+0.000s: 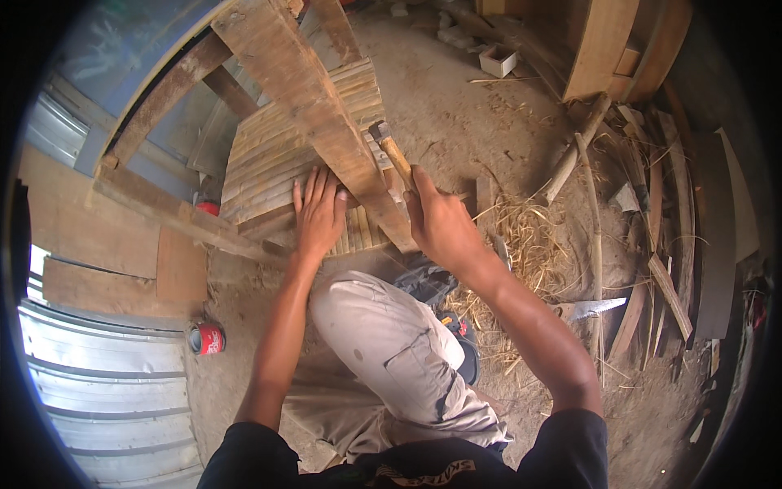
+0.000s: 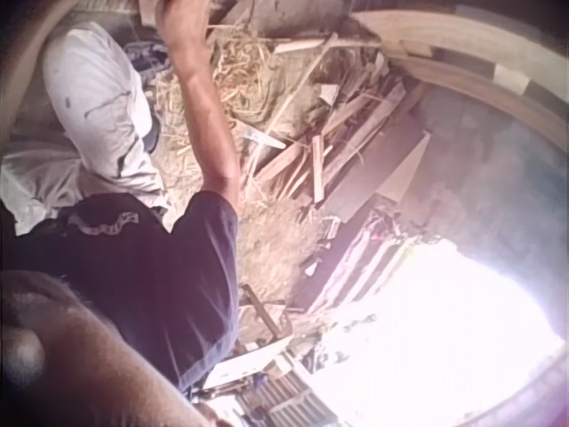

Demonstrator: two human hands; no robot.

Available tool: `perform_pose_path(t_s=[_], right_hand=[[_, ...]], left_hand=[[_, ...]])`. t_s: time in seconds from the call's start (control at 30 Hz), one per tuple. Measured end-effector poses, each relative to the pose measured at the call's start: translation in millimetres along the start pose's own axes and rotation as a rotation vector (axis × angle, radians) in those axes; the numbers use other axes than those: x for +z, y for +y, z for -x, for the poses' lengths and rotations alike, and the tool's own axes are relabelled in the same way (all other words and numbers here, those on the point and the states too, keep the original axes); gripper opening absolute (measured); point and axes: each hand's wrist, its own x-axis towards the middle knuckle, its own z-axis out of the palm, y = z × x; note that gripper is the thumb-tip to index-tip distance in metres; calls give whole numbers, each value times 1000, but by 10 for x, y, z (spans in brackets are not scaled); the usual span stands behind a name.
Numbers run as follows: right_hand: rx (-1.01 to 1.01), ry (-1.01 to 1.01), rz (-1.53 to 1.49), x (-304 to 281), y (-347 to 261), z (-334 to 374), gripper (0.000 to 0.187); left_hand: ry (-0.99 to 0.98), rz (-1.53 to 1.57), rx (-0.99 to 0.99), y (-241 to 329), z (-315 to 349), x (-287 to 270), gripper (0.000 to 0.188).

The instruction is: The person uses a knife to shave and shape a wooden dowel, then inserts it into a hole in the chair frame. They use a hammer to drive the dowel into place and secure it.

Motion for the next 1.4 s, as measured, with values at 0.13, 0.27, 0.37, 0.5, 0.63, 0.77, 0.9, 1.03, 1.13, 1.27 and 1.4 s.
perform_pose_path(t_s=[0.13, 0.27, 0.37, 0.5, 0.63, 0.77, 0.9, 1.03, 1.13, 1.27, 1.4], right_hand=[[1, 6, -7, -6, -57, -8, 43], [10, 18, 1, 101, -46, 12, 45], [-18, 94, -30, 153, -13, 14, 44], [-16, 45, 55, 140, -29, 16, 44], [-44, 138, 5, 142, -71, 27, 43], [-9, 67, 20, 163, 15, -12, 42], [139, 140, -37, 204, 153, -196, 31], [101, 246, -154, 357, 213, -584, 30], [100, 157, -352, 452, 283, -820, 32], [56, 119, -363, 525, 410, -943, 34], [9, 104, -215, 541, 464, -939, 33]], left_hand=[[19, -12, 49, 75, 71, -53, 57], [-25, -41, 28, 64, 38, -55, 55], [-18, -30, 26, 48, 40, -34, 52], [-29, -45, 11, 59, 55, -32, 49], [13, -44, 30, 84, 46, -47, 49], [14, -17, 17, 87, 40, -35, 49], [20, -19, 20, 72, 47, -8, 50], [33, -30, 34, 66, 55, -11, 52], [24, -40, 36, 71, 47, -24, 53], [30, -36, 31, 79, 45, -21, 53], [13, -36, 16, 69, 56, -8, 53]])
